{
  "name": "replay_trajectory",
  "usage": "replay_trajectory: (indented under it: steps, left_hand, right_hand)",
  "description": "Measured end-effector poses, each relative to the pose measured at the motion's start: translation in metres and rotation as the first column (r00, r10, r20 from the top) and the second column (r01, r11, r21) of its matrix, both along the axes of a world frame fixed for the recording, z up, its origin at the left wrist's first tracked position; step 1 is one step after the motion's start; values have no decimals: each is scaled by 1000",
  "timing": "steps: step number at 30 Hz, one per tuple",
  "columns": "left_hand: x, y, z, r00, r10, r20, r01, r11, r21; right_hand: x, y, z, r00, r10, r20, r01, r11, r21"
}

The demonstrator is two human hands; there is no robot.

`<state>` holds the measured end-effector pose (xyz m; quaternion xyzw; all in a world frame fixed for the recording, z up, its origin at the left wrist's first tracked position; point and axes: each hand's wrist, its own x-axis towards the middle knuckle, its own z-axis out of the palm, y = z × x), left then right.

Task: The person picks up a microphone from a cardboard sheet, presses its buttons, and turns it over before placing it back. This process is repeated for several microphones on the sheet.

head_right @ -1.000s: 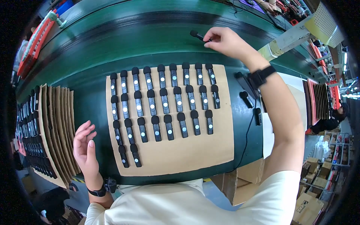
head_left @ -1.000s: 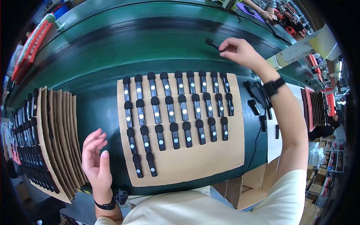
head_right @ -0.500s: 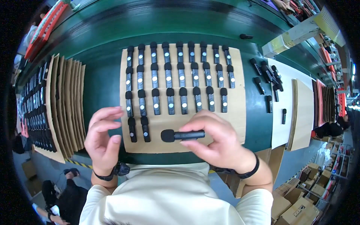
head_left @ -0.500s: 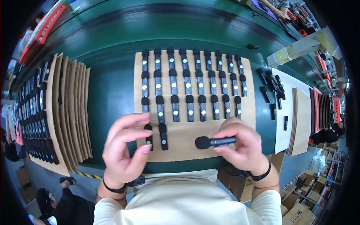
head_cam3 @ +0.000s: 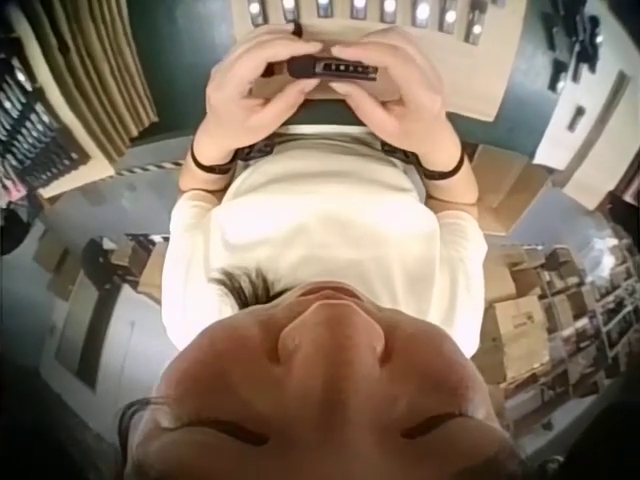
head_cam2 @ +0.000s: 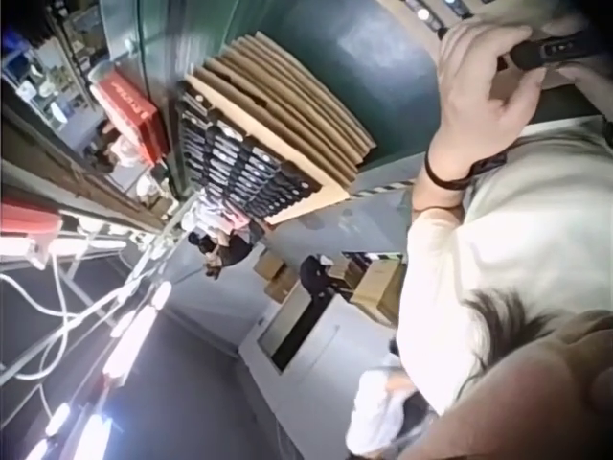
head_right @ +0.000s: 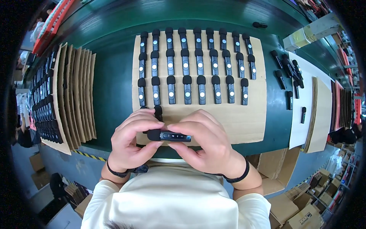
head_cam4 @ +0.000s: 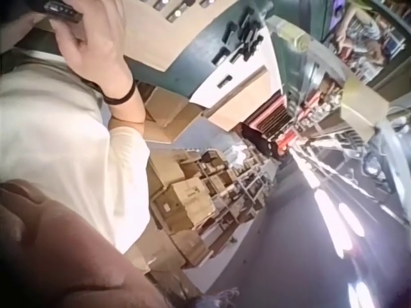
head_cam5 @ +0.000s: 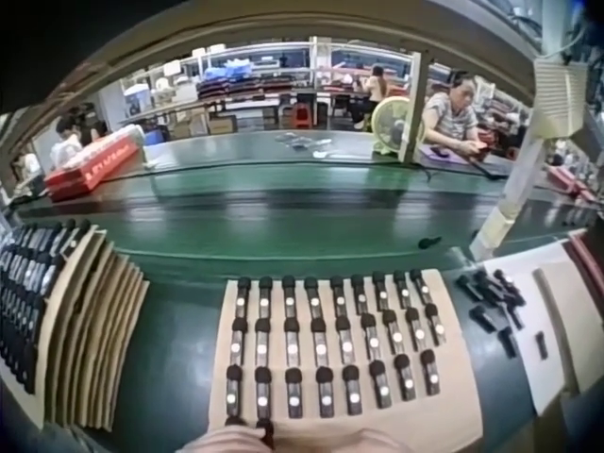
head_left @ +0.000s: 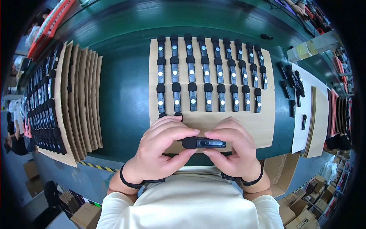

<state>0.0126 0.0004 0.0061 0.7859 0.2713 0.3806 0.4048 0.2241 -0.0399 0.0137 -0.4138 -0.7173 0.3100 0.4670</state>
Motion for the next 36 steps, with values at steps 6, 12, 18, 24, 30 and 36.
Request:
replay_trajectory:
  steps: [6,12,18,24,30,36]
  left_hand:
    - [3,0,2,1000,17,19,-17,1000,23]
    - [4,1,0,1000,27,-4,-26,996,87]
    - [4,0,2,999,38,-10,-37,994,103]
    - [4,0,1,999,40,-9,-38,992,118]
    - [4,0,2,999,48,-17,-45,990,131]
    - [7,3,4,998,49,-39,-44,993,111]
  right_hand:
    - [0,0,-6,1000,-13,16,12,999,46]
    - [-3,2,-4,998,-31,46,26,995,94]
    - [-4,2,-3,998,-30,56,23,994,107]
    - [-5,2,-4,997,-39,60,33,994,108]
    - [-5,2,-4,998,-39,58,34,994,100]
    - [-4,4,-12,999,-1,39,-4,992,126]
